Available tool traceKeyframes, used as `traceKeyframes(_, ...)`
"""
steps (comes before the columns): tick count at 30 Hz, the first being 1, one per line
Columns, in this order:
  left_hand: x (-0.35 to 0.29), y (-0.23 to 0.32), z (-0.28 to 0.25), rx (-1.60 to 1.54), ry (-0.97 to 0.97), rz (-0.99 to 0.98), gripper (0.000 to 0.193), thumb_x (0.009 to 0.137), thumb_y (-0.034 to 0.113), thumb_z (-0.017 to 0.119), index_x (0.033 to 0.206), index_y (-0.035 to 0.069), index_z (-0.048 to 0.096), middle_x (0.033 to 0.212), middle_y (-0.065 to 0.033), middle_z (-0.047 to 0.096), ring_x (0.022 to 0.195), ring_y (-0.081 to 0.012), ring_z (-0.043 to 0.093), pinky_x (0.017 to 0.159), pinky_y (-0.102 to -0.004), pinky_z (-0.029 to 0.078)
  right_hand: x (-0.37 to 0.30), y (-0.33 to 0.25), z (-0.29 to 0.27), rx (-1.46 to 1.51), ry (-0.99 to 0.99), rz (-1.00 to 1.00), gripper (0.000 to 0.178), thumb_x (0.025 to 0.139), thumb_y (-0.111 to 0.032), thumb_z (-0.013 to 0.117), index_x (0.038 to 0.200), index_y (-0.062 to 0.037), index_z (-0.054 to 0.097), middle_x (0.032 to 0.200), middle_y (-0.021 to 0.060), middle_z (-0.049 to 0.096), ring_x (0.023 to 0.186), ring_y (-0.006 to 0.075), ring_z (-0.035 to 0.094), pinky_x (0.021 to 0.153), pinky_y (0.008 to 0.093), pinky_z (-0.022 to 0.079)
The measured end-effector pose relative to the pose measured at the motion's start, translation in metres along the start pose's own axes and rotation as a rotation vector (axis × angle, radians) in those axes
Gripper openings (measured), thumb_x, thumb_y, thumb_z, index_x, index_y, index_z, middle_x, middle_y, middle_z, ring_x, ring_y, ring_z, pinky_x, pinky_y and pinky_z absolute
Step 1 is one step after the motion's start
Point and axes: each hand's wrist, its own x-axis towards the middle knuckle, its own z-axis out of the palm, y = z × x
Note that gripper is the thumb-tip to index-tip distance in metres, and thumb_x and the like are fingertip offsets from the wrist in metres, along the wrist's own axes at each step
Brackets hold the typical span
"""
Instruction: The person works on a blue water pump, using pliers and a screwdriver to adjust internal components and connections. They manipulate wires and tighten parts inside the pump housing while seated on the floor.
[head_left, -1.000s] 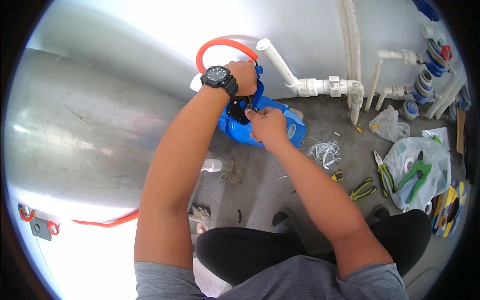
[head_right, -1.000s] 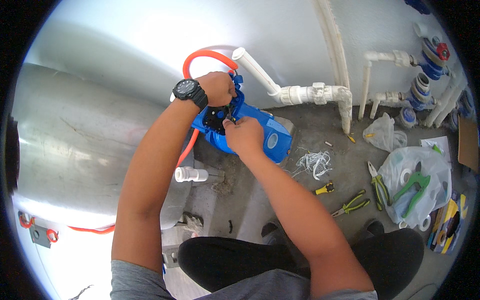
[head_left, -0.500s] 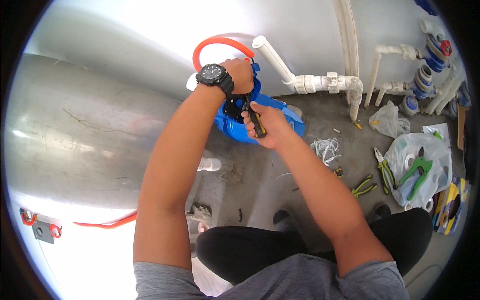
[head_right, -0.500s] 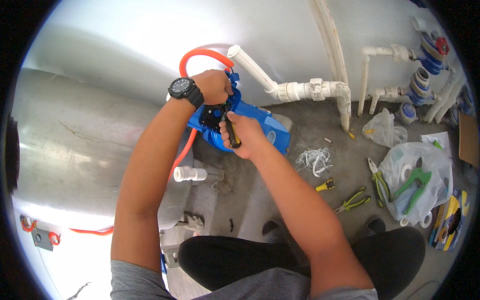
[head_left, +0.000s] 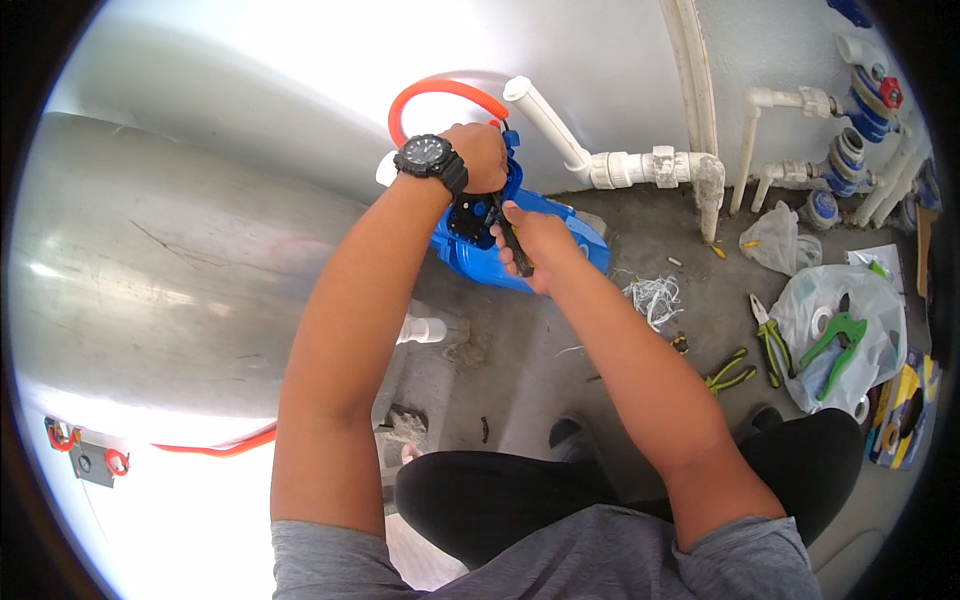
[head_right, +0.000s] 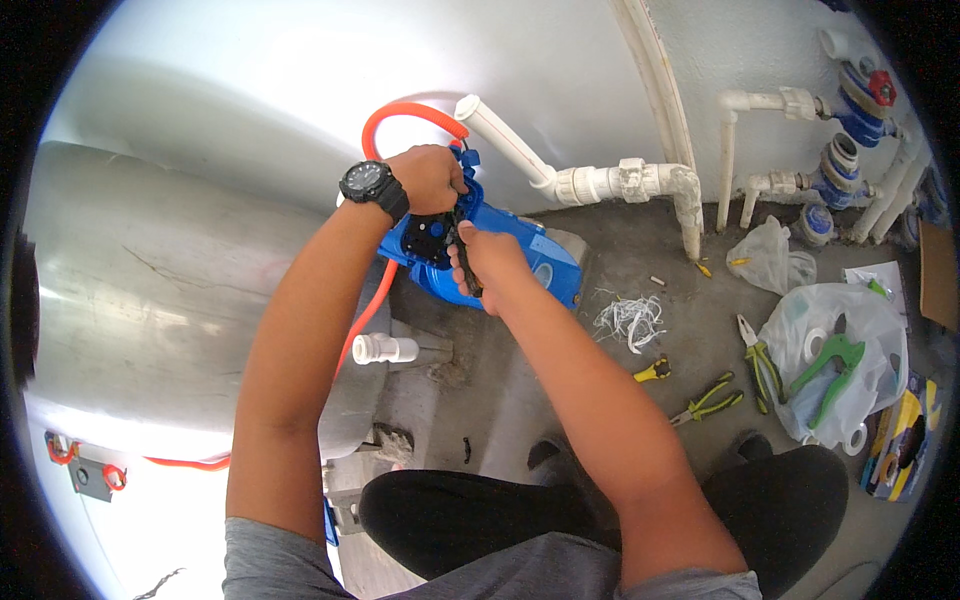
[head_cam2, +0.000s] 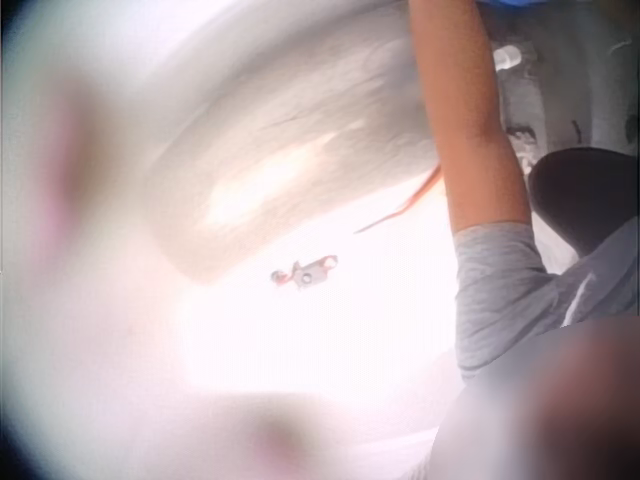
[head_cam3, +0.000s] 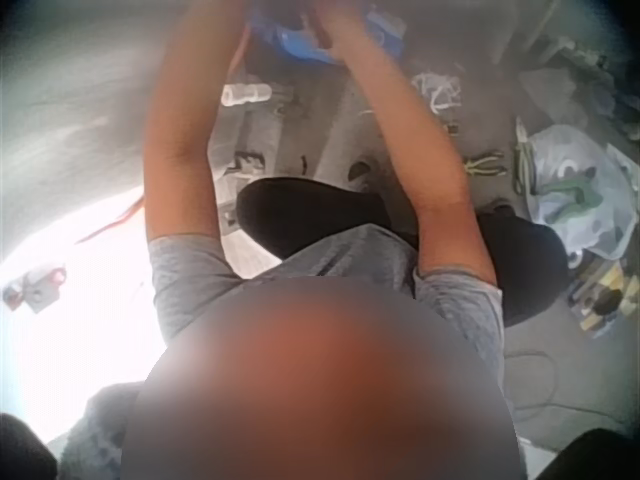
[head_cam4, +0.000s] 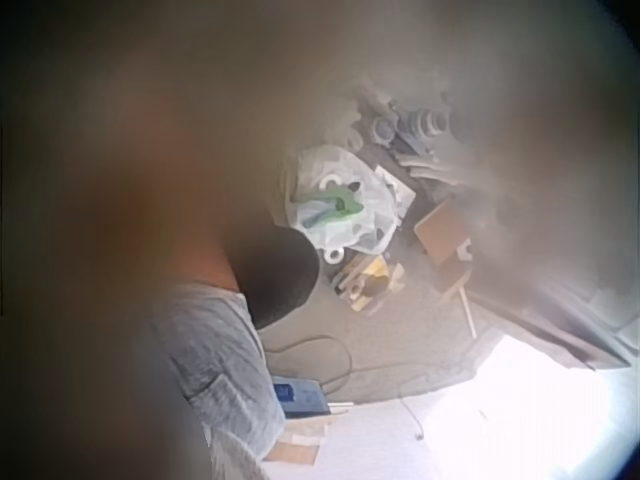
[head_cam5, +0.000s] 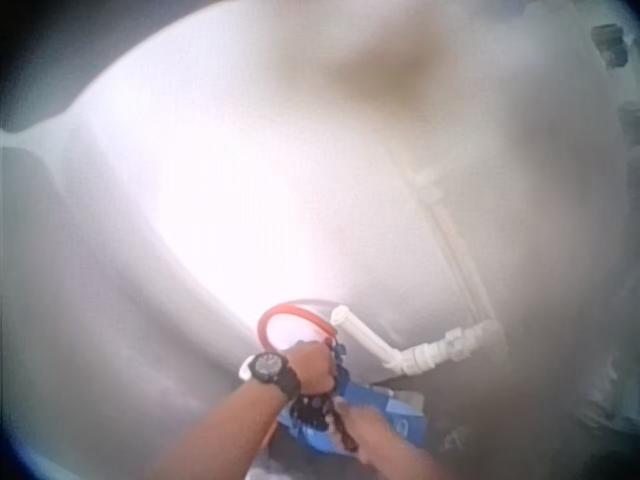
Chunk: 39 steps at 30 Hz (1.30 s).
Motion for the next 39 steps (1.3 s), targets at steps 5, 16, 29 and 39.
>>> traceKeyframes(5, 0.002, -0.006, 0.004, 0.048, 0.057, 0.103, 0.026, 0.077, 0.019, 0.066, 0.093, 0.001, 0.077, 0.098, -0.0242, 0.074, 0.095, -0.0407, 0.073, 0.086, -0.0482, 0.059, 0.012, 0.000, -0.014, 0.254, -0.191, 0.174, 0.034, 0.103, -0.035, 0.061, 0.090, -0.0038, 0.060, 0.069, 0.0044, 0.059, 0.049, 0.0159, 0.052, 0.043, 0.0299, 0.041)
traceKeyframes(16, -0.016, 0.007, -0.008, 0.089, 0.090, 0.063, 0.031, 0.074, 0.023, 0.074, 0.097, 0.004, 0.077, 0.105, -0.0181, 0.074, 0.099, -0.0355, 0.071, 0.093, -0.0459, 0.056, -0.011, 0.005, 0.009, -0.468, 0.141, -0.398, 0.029, 0.094, -0.017, 0.072, 0.083, 0.0052, 0.058, 0.068, 0.0122, 0.061, 0.047, 0.0234, 0.063, 0.038, 0.0356, 0.045)
traceKeyframes(29, -0.018, 0.008, -0.002, 0.059, 0.143, 0.060, 0.029, 0.073, 0.017, 0.075, 0.099, 0.006, 0.078, 0.107, -0.0173, 0.074, 0.106, -0.0367, 0.069, 0.092, -0.0456, 0.057, 0.003, 0.009, 0.003, -0.302, 0.072, -0.229, 0.030, 0.102, -0.028, 0.062, 0.089, -0.0014, 0.060, 0.068, 0.0084, 0.059, 0.048, 0.0172, 0.053, 0.042, 0.0295, 0.040)
traceKeyframes(39, -0.016, 0.005, -0.007, 0.137, 0.047, 0.098, 0.033, 0.077, 0.021, 0.072, 0.106, 0.006, 0.078, 0.113, -0.0164, 0.074, 0.107, -0.0315, 0.072, 0.091, -0.0443, 0.056, 0.004, -0.003, -0.007, -0.133, -0.062, -0.016, 0.036, 0.107, -0.036, 0.056, 0.100, -0.0011, 0.063, 0.077, 0.0063, 0.060, 0.056, 0.0152, 0.055, 0.046, 0.0282, 0.043)
